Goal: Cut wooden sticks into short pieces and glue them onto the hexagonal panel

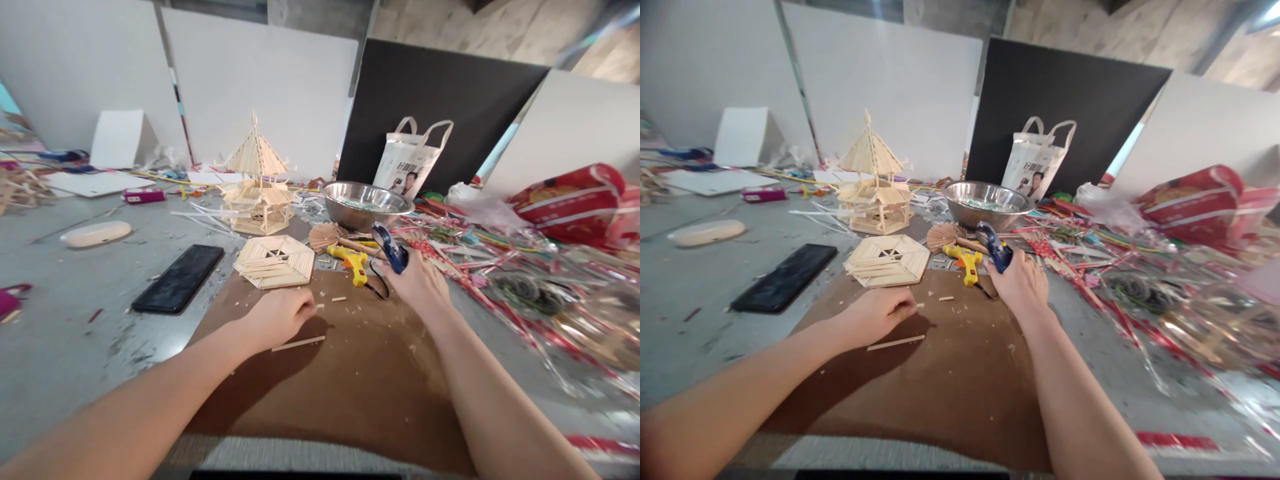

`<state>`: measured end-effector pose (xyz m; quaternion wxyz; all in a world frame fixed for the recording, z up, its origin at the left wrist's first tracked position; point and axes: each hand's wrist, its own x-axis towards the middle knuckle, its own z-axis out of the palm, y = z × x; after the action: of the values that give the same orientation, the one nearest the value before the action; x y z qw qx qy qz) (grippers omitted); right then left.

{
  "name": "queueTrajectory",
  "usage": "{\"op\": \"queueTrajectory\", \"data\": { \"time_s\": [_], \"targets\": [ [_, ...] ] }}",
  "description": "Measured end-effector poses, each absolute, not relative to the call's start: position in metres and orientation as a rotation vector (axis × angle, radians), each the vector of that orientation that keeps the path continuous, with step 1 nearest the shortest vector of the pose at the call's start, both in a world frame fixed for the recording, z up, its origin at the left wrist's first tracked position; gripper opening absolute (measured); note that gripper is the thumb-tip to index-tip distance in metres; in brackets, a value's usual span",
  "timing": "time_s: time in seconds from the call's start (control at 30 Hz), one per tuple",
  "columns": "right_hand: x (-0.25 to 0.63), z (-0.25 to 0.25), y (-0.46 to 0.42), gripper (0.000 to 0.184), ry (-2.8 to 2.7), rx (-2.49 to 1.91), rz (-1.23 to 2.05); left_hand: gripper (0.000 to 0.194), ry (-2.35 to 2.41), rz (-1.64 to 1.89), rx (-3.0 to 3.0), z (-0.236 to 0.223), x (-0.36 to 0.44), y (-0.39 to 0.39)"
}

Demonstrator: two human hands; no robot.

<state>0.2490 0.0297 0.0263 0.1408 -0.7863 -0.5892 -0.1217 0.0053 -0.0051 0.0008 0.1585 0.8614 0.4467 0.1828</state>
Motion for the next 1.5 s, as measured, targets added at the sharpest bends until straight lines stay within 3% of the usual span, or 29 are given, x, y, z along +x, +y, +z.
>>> {"op": "queueTrajectory", "data": {
  "time_s": [0.13,0.53,0.7,0.83,1.03,1.27,1.5],
  "targets": [
    [0.272,0.015,0.042,0.069,-1.587,-2.494,-0.271,0.028,1.275,0.277,2.629,-0.001,0.008,-0.011],
    [0.288,-0.010,0.053,0.076,-1.553,-2.633,-0.202,0.017,1.053,0.123,2.759,0.004,0.013,-0.027],
    [0.285,-0.007,0.051,0.061,-1.649,-2.518,-0.279,0.021,1.130,0.142,2.819,0.002,0.009,-0.020],
    [0.261,0.008,0.039,0.036,-1.933,-2.024,-0.451,0.021,1.473,0.225,2.737,0.001,0.000,-0.009],
    [0.208,0.009,0.013,0.024,-2.464,-1.526,-0.123,0.023,1.858,0.217,2.558,-0.006,-0.013,0.007],
    [0.197,0.002,0.010,0.022,-2.593,-1.838,-0.028,0.023,1.830,0.134,2.551,-0.009,-0.013,0.010],
    [0.189,0.000,0.017,0.030,-2.197,-1.888,-0.108,0.017,1.820,0.070,2.585,-0.008,-0.015,0.010]
  ]
}}
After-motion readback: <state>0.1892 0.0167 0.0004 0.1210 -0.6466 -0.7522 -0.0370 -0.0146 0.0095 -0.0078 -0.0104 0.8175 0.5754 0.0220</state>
